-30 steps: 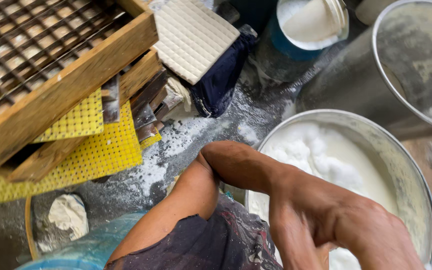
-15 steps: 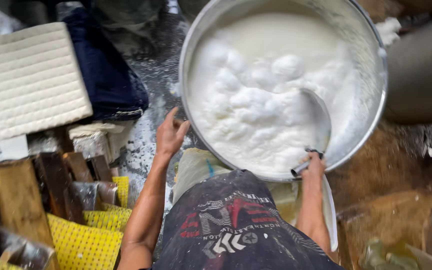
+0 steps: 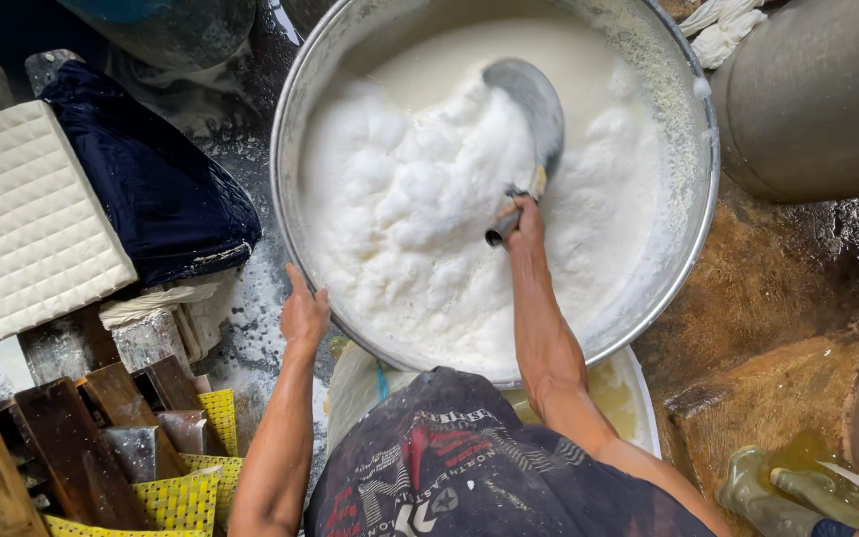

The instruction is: The person repeatedly scoops a white foamy substance from a large metal pot into a blue bucket using a metal scoop. The person holds the pot with the left hand and scoops with the right hand, transferring the material in multiple cycles.

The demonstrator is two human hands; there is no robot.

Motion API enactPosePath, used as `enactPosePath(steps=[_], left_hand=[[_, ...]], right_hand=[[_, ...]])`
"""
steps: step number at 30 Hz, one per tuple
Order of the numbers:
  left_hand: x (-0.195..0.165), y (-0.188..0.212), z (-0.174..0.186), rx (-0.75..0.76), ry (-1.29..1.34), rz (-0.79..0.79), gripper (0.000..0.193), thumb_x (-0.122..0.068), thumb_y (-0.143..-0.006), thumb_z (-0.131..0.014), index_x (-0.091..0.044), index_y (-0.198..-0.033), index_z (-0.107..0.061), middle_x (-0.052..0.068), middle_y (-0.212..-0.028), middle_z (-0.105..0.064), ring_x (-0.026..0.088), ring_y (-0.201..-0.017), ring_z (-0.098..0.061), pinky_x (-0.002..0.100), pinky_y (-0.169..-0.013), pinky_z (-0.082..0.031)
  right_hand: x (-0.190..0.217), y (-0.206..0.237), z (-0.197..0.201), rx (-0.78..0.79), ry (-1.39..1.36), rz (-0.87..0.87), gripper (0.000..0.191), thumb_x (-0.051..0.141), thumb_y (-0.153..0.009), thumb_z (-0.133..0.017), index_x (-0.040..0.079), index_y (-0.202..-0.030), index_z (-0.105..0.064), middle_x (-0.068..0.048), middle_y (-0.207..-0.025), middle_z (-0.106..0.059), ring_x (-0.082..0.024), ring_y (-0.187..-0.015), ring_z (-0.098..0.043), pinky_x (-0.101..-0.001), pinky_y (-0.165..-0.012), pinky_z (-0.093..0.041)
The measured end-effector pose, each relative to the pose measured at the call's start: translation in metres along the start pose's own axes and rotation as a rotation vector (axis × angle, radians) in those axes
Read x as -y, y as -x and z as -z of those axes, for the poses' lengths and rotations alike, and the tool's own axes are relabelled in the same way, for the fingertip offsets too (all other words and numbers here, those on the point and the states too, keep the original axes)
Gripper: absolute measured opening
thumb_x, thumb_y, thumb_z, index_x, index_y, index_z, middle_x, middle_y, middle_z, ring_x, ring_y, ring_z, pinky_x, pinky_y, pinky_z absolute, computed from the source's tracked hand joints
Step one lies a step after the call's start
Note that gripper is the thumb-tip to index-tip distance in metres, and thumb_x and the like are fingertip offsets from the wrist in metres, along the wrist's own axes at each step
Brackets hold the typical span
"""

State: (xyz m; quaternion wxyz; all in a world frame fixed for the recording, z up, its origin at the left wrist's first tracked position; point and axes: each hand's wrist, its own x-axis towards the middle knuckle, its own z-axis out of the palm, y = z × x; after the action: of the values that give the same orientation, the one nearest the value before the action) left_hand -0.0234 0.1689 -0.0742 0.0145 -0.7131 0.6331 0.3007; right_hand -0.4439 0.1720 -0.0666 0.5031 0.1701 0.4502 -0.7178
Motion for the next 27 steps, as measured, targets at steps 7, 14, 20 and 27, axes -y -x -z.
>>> enactPosePath(steps=[7,14,20,27], left_hand=[[-0.005,-0.002,-0.002,0.002,-0.05,0.047,0.09,-0.032,-0.095,-0.065,-0.007,-0.164,-0.013,0.034,-0.096,-0.071,0.052,-0.089,-0.068,0.059,-0.081,-0.053],[-0.014,0.002,0.004,0.014,-0.05,0.083,0.091,-0.032,-0.094,-0.065,-0.01,-0.165,-0.011,0.034,-0.097,-0.07,0.054,-0.091,-0.068,0.06,-0.083,-0.052],[-0.018,0.004,0.017,0.065,0.006,0.078,0.096,-0.03,-0.092,-0.068,-0.01,-0.165,-0.008,0.035,-0.105,-0.07,0.054,-0.097,-0.067,0.059,-0.088,-0.052],[-0.027,0.011,0.034,0.119,0.059,0.067,0.099,-0.03,-0.094,-0.067,-0.012,-0.166,-0.002,0.035,-0.115,-0.068,0.052,-0.106,-0.066,0.056,-0.096,-0.051]], right_hand=[[0.005,-0.049,-0.109,0.048,0.372,0.225,0.021,0.003,-0.083,-0.065,-0.002,-0.102,-0.059,-0.012,-0.066,-0.058,-0.023,-0.049,-0.058,-0.0419,-0.044,-0.054],[-0.026,-0.042,-0.158,0.151,1.131,0.732,0.073,0.01,-0.077,-0.066,-0.002,-0.142,-0.035,-0.02,-0.095,-0.065,-0.028,-0.064,-0.065,-0.0467,-0.057,-0.057],[-0.034,0.004,-0.136,0.232,1.607,0.534,0.1,0.017,-0.077,-0.061,0.001,-0.162,-0.009,-0.025,-0.1,-0.072,-0.034,-0.082,-0.072,-0.0436,-0.086,-0.059],[-0.024,0.051,-0.071,0.179,1.735,0.888,0.099,0.015,-0.077,-0.066,0.002,-0.16,-0.013,-0.033,-0.121,-0.065,-0.044,-0.098,-0.07,-0.048,-0.089,-0.056]])
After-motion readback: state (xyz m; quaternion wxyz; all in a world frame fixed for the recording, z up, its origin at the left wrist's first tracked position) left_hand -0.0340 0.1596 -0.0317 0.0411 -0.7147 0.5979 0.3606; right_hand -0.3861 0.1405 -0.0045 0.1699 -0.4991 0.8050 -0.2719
